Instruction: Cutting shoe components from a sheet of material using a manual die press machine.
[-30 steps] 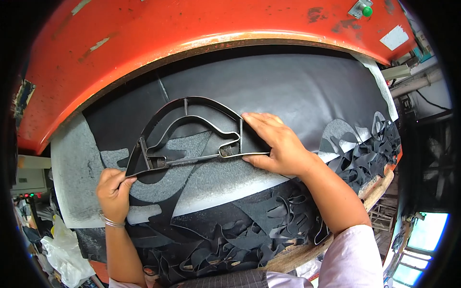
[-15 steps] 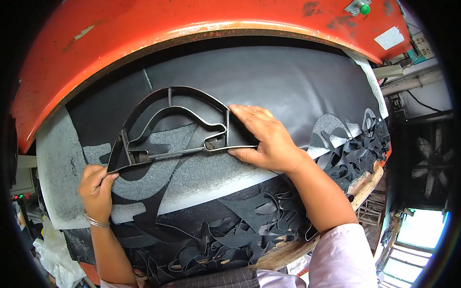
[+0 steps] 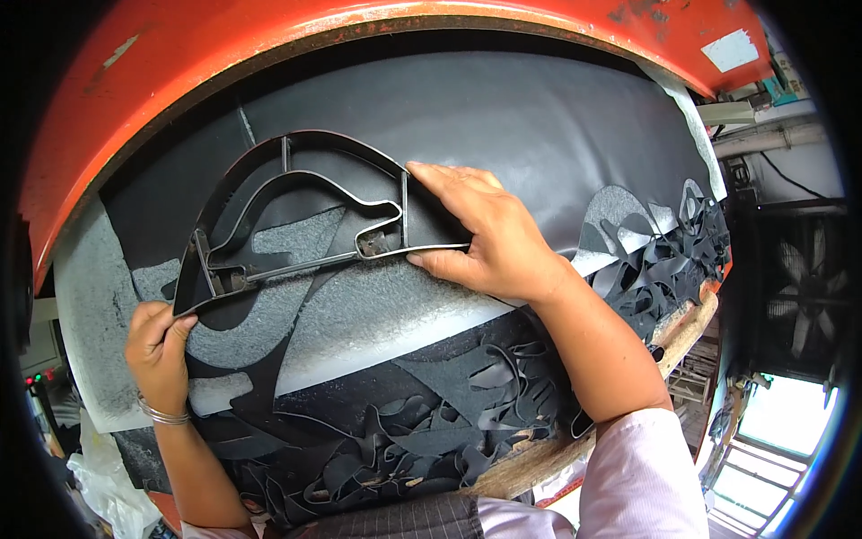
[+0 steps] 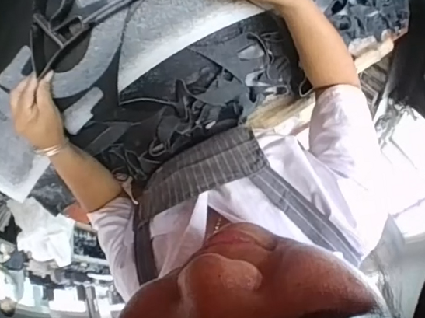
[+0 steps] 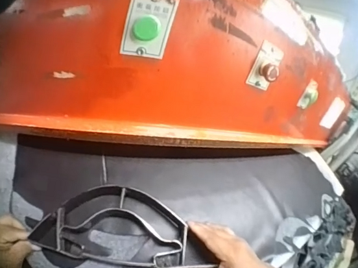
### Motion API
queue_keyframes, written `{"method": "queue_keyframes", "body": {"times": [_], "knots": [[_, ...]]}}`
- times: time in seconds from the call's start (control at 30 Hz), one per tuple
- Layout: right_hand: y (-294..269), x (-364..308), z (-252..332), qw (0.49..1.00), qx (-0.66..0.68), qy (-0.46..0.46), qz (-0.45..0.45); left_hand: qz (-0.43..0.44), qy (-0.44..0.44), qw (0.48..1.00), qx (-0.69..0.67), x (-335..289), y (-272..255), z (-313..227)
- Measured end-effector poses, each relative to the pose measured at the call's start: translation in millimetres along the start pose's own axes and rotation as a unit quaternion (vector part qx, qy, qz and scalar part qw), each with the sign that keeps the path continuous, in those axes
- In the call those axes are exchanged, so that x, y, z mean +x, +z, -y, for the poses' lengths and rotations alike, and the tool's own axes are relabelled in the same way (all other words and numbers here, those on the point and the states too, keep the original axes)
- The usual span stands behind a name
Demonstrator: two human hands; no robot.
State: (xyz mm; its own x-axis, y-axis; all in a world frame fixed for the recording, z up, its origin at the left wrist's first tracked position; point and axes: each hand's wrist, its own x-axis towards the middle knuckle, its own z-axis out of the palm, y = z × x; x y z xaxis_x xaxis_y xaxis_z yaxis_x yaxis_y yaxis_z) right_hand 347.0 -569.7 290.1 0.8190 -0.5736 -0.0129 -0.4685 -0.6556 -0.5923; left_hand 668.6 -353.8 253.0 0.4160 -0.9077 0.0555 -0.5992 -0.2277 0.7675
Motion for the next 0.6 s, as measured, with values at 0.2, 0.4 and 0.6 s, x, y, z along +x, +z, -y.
{"method": "queue_keyframes", "body": {"times": [0.2, 0.4, 0.6], "knots": [[0.3, 0.4, 2.8, 1.0, -0.002, 0.017, 0.013, 0.009, -0.005, 1.0, 0.004, 0.9, -2.1, -3.3], [-1.0, -2.1, 4.3, 0.999, 0.003, 0.04, 0.025, 0.003, 0.007, 1.0, 0.018, 0.1, -0.9, -1.6], [-2.9, 2.1, 5.7, 0.999, -0.027, 0.012, 0.02, -0.001, -0.004, 1.0, 0.029, 2.1, -1.8, -2.8]]}}
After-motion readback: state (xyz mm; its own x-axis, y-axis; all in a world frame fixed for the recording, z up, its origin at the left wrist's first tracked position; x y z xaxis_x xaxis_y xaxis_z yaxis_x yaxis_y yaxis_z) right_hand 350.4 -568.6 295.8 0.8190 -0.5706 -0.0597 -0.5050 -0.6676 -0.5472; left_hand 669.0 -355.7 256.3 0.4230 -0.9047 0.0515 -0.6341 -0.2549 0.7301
